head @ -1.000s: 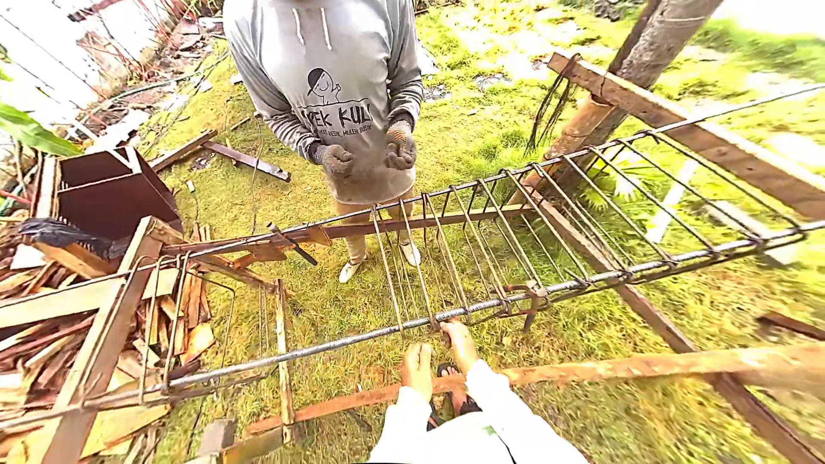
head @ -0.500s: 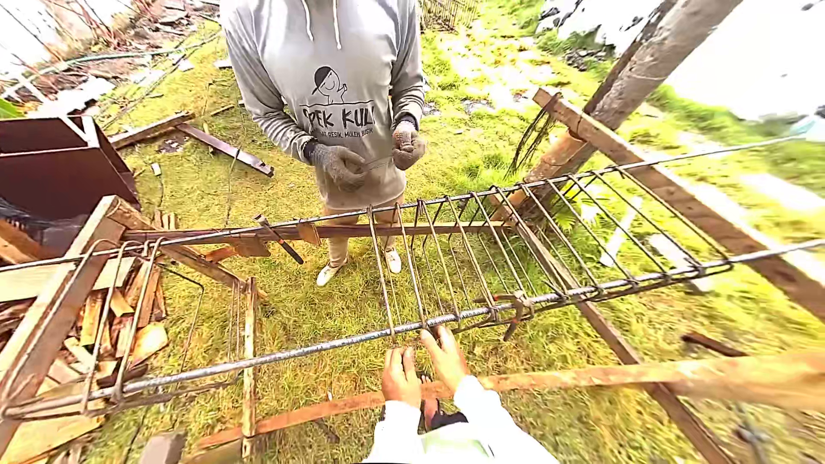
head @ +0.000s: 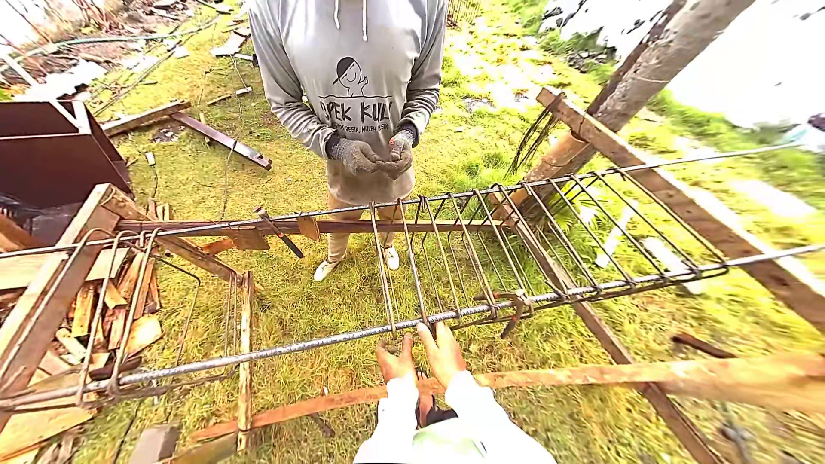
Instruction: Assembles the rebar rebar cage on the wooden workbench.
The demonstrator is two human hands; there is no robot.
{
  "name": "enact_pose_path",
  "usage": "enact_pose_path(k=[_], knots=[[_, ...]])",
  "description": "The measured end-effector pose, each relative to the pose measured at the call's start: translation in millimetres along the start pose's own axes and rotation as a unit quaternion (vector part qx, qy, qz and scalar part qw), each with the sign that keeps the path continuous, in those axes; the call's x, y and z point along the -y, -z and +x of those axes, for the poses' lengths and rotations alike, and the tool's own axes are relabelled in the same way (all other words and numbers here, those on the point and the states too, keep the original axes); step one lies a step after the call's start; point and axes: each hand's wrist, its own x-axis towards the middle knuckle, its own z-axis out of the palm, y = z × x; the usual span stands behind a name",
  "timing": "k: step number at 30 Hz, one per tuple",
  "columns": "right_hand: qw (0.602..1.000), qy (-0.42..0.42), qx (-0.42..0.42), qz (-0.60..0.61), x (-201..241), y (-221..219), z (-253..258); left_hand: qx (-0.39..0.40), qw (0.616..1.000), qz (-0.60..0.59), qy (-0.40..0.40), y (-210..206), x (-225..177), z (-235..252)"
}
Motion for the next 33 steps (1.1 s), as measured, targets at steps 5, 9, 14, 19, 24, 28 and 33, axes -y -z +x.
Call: enact_pose_path(k=[5,9,14,19,24,28,33], knots=[[1.000,0.002,-0.001,-0.003,1,-1,-1,0.029,0.992,0.079,-0.097,18,-5,6],[1.000,-0.007,-0.002,-0.015,6,0,-4,0.022,0.990,0.088,-0.104,21,-6,6],[1.000,-0.009,0.000,-0.016,7,1,-4,0.027,1.000,0.010,0.010,17,-7,-1],[1.000,-0.010,-0.001,-0.005,5,1,-2,0.187,0.942,-0.169,0.221,23,-30,-32],[1.000,-0.004,-0.003,-0.001,3,0,-2,0.177,0.916,-0.296,0.206,-2,-44,-21],[1.000,-0.005,-0.006,-0.007,4,1,-1,0.164,0.917,-0.312,0.185,-14,-30,-14],[1.000,-0.005,-0.007,-0.014,2,2,-2,0.090,0.961,-0.215,0.146,-13,-43,-23]])
